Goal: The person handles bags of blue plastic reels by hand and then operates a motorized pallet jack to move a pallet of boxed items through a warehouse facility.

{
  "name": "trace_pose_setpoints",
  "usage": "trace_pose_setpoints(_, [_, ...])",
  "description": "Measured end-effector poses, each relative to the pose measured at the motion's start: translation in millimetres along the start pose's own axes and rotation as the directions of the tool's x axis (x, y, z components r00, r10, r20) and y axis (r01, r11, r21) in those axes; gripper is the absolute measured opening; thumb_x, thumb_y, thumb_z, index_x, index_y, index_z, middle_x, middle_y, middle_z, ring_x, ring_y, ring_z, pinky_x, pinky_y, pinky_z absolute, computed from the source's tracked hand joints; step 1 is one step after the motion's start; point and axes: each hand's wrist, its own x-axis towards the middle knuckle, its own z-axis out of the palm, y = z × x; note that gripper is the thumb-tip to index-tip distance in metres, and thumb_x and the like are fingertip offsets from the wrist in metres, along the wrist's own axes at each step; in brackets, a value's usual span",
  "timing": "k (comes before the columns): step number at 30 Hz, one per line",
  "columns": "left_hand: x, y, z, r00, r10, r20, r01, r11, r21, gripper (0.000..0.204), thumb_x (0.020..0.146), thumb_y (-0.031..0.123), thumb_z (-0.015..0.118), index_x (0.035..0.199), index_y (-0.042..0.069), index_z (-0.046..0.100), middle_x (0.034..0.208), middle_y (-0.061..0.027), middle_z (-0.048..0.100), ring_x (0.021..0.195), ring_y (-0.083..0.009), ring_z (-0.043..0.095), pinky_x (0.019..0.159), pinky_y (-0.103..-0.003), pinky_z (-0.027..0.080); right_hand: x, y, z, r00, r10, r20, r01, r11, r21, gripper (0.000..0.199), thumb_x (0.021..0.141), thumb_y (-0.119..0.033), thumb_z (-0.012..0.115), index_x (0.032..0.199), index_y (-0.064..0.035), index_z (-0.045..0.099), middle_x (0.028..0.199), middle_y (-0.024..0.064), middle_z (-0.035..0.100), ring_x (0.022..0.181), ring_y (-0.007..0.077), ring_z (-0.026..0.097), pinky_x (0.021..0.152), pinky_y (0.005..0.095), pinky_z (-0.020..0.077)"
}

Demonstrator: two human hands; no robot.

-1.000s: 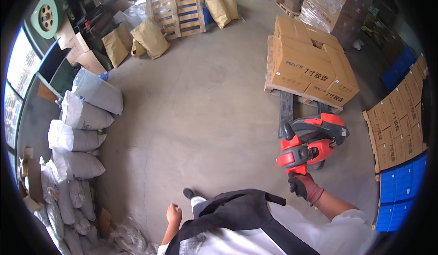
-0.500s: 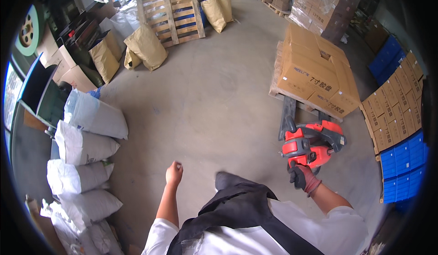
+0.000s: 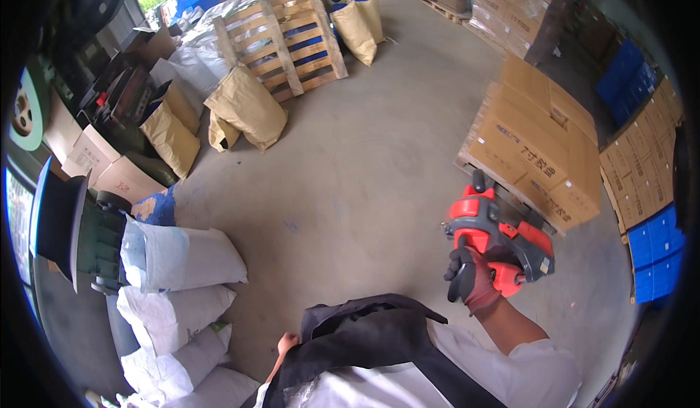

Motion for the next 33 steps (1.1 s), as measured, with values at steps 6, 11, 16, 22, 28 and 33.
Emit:
trace_pose_setpoints(6, [114.6, -56.0, -85.7, 0.957, -0.196, 0.213, 0.179, 0.979, 0.097, 0.027, 0.083, 0.03, 0.056, 0.093, 0.007, 0.064, 0.091, -0.017, 0.067, 0.089, -0.0337, 0.064, 0.079, -0.043, 0.05, 105.7, -12.2, 135.5, 0.989, -0.023, -0.149, 0.048, 0.985, 0.164, 0.022, 0.085, -0.03, 0.056, 0.077, -0.0111, 0.052, 0.058, -0.0023, 0.045, 0.049, 0.0122, 0.046, 0.049, 0.0273, 0.0422])
trace_pose_setpoints(11, [307.8, 65.7, -211.9, 0.968, 0.12, 0.222, -0.132, 0.99, 0.041, 0.027, 0.083, 0.031, 0.056, 0.093, 0.007, 0.064, 0.092, -0.0174, 0.067, 0.089, -0.0335, 0.064, 0.079, -0.043, 0.05, 182.9, -35.1, 226.7, 0.955, -0.079, -0.287, 0.089, 0.996, 0.021, 0.019, 0.088, -0.026, 0.053, 0.076, -0.0118, 0.05, 0.054, -0.003, 0.038, 0.045, 0.0116, 0.04, 0.046, 0.0272, 0.0389])
trace_pose_setpoints(16, [495.0, 304.1, -338.7, 0.906, 0.409, -0.106, -0.395, 0.909, 0.134, 0.021, 0.084, 0.028, 0.059, 0.092, 0.009, 0.064, 0.082, -0.0146, 0.067, 0.079, -0.0334, 0.064, 0.072, -0.043, 0.051, 270.9, -62.1, 275.6, 0.942, -0.128, -0.31, 0.138, 0.99, 0.008, 0.02, 0.089, -0.024, 0.05, 0.075, -0.0091, 0.05, 0.054, -0.0002, 0.04, 0.046, 0.0148, 0.043, 0.046, 0.0301, 0.0408])
trace_pose_setpoints(22, [650.0, 540.1, -408.7, 0.793, 0.604, -0.082, -0.603, 0.797, 0.031, 0.019, 0.087, 0.028, 0.055, 0.094, 0.012, 0.064, 0.084, -0.017, 0.066, 0.08, -0.0363, 0.064, 0.073, -0.045, 0.051, 348.9, -122.2, 388.4, 0.89, -0.092, -0.446, 0.125, 0.991, 0.044, 0.026, 0.093, -0.029, 0.05, 0.077, -0.009, 0.051, 0.055, 0.0014, 0.043, 0.047, 0.0157, 0.046, 0.047, 0.0304, 0.0412])
trace_pose_setpoints(28, [758.0, 583.7, -395.0, 0.811, 0.44, 0.386, -0.557, 0.783, 0.276, 0.025, 0.086, 0.036, 0.051, 0.096, 0.018, 0.065, 0.088, -0.0166, 0.067, 0.082, -0.0361, 0.064, 0.075, -0.045, 0.051, 464.0, -156.8, 450.1, 0.876, -0.095, -0.473, 0.214, 0.955, 0.203, 0.027, 0.091, -0.033, 0.056, 0.078, -0.0089, 0.054, 0.059, 0.0018, 0.048, 0.049, 0.016, 0.051, 0.046, 0.0304, 0.044])
trace_pose_setpoints(33, [856.2, 593.8, -440.0, 0.74, 0.504, 0.445, -0.632, 0.748, 0.203, 0.034, 0.085, 0.04, 0.051, 0.098, 0.011, 0.065, 0.092, -0.0176, 0.066, 0.09, -0.0379, 0.062, 0.079, -0.046, 0.05, 541.3, -261.9, 571.8, 0.828, -0.278, -0.487, 0.288, 0.956, -0.056, 0.023, 0.093, -0.027, 0.05, 0.079, -0.0092, 0.052, 0.071, 0.0033, 0.051, 0.062, 0.0164, 0.051, 0.056, 0.0303, 0.0435])
